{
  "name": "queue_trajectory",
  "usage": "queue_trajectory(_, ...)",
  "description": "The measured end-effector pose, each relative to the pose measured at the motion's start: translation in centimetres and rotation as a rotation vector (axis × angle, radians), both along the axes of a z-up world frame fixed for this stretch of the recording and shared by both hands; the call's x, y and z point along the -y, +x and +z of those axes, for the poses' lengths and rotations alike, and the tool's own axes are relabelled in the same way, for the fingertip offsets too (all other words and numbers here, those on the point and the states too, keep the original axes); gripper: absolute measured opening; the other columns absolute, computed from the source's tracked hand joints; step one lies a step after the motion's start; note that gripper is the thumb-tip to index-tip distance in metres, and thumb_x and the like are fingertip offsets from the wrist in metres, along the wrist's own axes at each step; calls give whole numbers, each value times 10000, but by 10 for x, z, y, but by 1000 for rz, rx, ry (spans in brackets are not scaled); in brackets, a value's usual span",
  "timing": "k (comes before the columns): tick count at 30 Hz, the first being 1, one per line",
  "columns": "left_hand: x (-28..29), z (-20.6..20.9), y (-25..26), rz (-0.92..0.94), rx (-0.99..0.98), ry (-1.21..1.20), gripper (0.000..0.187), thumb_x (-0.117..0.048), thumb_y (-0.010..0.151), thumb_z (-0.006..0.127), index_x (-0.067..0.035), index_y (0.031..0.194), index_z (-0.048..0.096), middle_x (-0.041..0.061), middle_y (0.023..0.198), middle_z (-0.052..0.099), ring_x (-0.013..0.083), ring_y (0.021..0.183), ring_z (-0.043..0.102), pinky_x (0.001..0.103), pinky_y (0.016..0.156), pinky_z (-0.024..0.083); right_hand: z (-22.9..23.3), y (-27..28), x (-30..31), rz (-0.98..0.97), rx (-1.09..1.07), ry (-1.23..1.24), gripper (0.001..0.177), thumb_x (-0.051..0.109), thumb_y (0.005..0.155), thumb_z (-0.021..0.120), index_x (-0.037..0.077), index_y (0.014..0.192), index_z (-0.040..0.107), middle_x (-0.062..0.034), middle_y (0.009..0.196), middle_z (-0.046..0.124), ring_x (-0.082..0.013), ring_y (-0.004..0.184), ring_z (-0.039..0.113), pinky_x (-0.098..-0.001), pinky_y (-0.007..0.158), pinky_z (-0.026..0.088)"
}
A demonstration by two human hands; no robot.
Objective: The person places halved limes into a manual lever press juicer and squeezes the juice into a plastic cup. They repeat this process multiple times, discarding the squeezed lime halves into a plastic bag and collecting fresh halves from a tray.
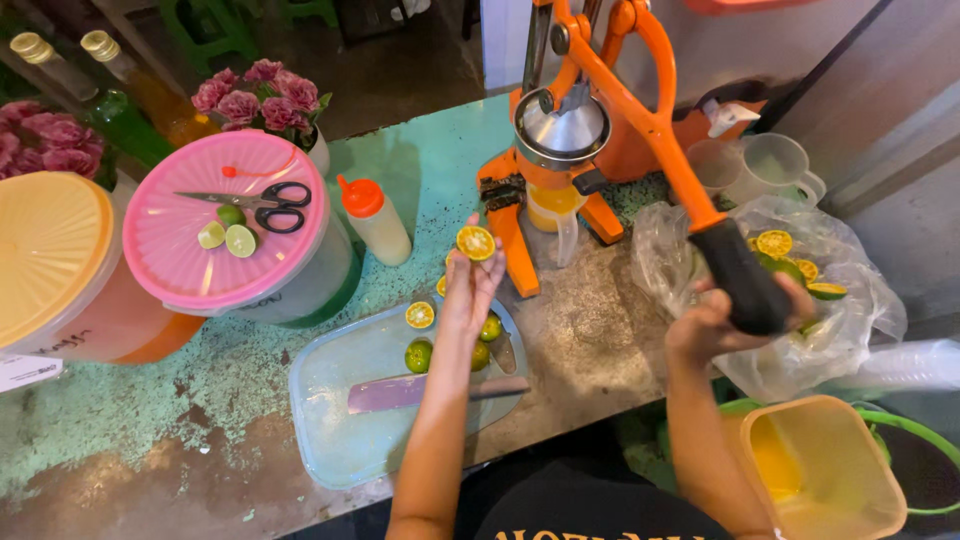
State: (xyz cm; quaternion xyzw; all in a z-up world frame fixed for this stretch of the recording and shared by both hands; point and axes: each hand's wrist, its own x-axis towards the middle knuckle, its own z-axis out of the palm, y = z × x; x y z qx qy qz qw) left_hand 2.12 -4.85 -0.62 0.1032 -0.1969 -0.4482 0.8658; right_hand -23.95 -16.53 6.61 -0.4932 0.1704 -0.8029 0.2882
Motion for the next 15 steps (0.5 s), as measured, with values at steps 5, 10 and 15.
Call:
queue_trajectory(5,36,64,29,286,455,282,736,-272,935,773,-81,1569,451,81,1398,617,210,1189,631,369,1024,541,80,-23,61,78,273,-217,599,324,1047,710,52,1421,329,-191,1429,510,-359,1150,690,-492,972,590)
queue_trajectory(10,78,129,38,733,932,538,989,-170,724,946,-129,1564,425,105,1263,718,206,1086,671,324,885,554,160,-37,169,115,-19,-366,344,232,1109,512,-84,1191,622,-226,1186,672,-302,1074,690,-470,1013,565)
queue_trajectory(15,106,151,32,880,1121,433,1153,-145,681,993,-145,1606,305,133,1148,775,229,1055,726,358,947,544,181,-46,238,188,-193,-259,314,224,1117,509,-58,1174,636,-192,1146,672,-267,1025,666,-427,943,527)
